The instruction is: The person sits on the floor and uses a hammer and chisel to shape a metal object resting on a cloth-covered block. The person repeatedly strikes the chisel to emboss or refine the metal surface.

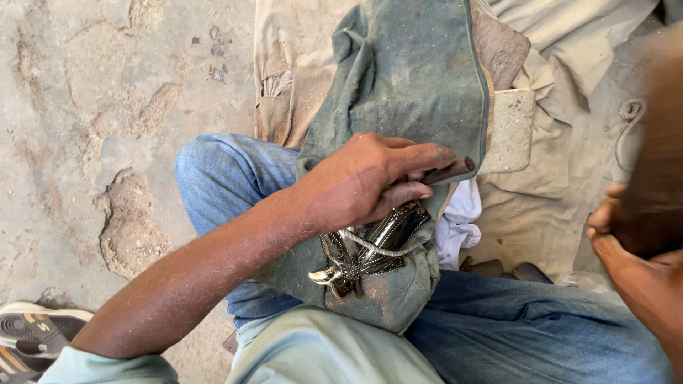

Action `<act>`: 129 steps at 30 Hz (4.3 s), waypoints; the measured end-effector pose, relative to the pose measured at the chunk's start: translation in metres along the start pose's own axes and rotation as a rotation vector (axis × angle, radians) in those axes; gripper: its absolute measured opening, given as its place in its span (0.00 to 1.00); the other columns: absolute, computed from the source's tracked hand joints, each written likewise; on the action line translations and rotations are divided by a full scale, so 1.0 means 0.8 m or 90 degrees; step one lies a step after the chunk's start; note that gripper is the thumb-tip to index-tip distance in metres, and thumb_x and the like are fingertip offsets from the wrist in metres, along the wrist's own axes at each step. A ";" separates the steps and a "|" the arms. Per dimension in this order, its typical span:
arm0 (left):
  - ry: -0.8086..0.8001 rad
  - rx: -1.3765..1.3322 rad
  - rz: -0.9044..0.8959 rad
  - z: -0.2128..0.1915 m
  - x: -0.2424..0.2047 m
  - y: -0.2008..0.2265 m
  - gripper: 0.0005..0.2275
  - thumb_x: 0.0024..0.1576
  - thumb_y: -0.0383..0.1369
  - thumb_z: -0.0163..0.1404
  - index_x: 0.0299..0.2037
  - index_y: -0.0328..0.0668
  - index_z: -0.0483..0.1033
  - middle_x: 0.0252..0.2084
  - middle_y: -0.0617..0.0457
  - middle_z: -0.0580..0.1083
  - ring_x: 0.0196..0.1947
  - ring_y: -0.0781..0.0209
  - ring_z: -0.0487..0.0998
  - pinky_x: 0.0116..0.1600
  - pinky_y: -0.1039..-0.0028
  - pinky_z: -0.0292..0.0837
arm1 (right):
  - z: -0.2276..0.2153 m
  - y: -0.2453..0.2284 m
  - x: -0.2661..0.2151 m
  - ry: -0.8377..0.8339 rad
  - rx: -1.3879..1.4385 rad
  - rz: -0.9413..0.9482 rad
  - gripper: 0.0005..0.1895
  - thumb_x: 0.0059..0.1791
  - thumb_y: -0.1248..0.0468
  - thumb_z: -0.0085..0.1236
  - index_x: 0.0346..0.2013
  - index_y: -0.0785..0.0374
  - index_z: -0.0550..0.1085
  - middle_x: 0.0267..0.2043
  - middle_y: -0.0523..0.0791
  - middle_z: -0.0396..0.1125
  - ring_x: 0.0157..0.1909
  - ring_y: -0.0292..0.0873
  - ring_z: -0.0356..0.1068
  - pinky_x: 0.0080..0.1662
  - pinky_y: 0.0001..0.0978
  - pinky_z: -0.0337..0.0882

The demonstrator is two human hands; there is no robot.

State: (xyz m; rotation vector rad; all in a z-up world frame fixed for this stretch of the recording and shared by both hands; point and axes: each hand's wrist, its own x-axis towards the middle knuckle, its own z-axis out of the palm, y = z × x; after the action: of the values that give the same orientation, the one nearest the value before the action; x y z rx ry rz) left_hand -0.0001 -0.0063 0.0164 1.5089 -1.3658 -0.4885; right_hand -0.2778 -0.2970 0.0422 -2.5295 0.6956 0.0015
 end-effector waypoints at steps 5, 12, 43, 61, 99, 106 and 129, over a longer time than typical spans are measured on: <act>-0.026 0.003 -0.069 0.000 0.005 0.000 0.18 0.63 0.32 0.55 0.62 0.40 0.67 0.41 0.45 0.78 0.41 0.44 0.82 0.45 0.58 0.77 | 0.006 0.036 -0.021 0.015 -0.015 -0.017 0.12 0.51 0.77 0.61 0.49 0.68 0.72 0.39 0.48 0.71 0.35 0.37 0.71 0.41 0.25 0.71; -0.012 0.022 -0.005 0.001 0.003 0.002 0.17 0.63 0.33 0.55 0.61 0.42 0.68 0.46 0.44 0.79 0.44 0.43 0.82 0.47 0.59 0.78 | 0.030 0.077 -0.014 0.021 0.200 0.149 0.16 0.47 0.78 0.56 0.47 0.62 0.72 0.40 0.43 0.70 0.33 0.33 0.68 0.35 0.22 0.68; 0.140 0.536 -0.350 -0.050 -0.215 -0.037 0.16 0.56 0.26 0.60 0.54 0.39 0.77 0.41 0.42 0.80 0.36 0.52 0.82 0.34 0.66 0.77 | 0.057 0.016 -0.003 0.072 0.667 0.169 0.29 0.44 0.87 0.56 0.52 0.59 0.64 0.41 0.43 0.63 0.52 0.39 0.67 0.57 0.36 0.73; 0.008 -0.063 -0.203 -0.034 -0.011 -0.007 0.18 0.59 0.31 0.59 0.59 0.39 0.73 0.33 0.56 0.80 0.32 0.70 0.82 0.38 0.75 0.81 | 0.076 0.031 -0.016 0.076 0.655 0.183 0.30 0.45 0.85 0.56 0.55 0.59 0.63 0.43 0.44 0.65 0.55 0.39 0.68 0.55 0.35 0.72; -0.087 -0.032 -0.211 -0.033 0.013 -0.019 0.21 0.55 0.33 0.61 0.57 0.39 0.70 0.23 0.53 0.77 0.24 0.62 0.80 0.31 0.68 0.76 | 0.062 -0.001 0.010 0.098 0.532 0.148 0.30 0.46 0.80 0.60 0.58 0.60 0.62 0.46 0.44 0.66 0.49 0.38 0.69 0.51 0.34 0.74; -0.151 -0.033 -0.107 -0.030 0.017 -0.035 0.22 0.59 0.35 0.58 0.63 0.42 0.69 0.28 0.54 0.81 0.28 0.64 0.84 0.34 0.67 0.77 | 0.050 0.014 -0.003 0.070 0.423 0.187 0.31 0.48 0.80 0.59 0.62 0.63 0.61 0.49 0.47 0.67 0.49 0.40 0.71 0.48 0.35 0.74; -0.151 -0.082 -0.087 -0.035 0.008 -0.041 0.15 0.61 0.35 0.59 0.54 0.41 0.71 0.29 0.57 0.78 0.28 0.67 0.83 0.33 0.71 0.79 | 0.032 0.020 0.023 -0.004 0.216 0.123 0.23 0.49 0.73 0.62 0.56 0.63 0.66 0.36 0.44 0.66 0.37 0.38 0.69 0.42 0.30 0.73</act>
State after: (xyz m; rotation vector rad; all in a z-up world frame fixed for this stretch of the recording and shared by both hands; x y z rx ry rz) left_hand 0.0410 -0.0059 0.0023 1.4788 -1.3877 -0.8477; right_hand -0.2663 -0.3055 0.0102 -2.1315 0.8570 -0.0379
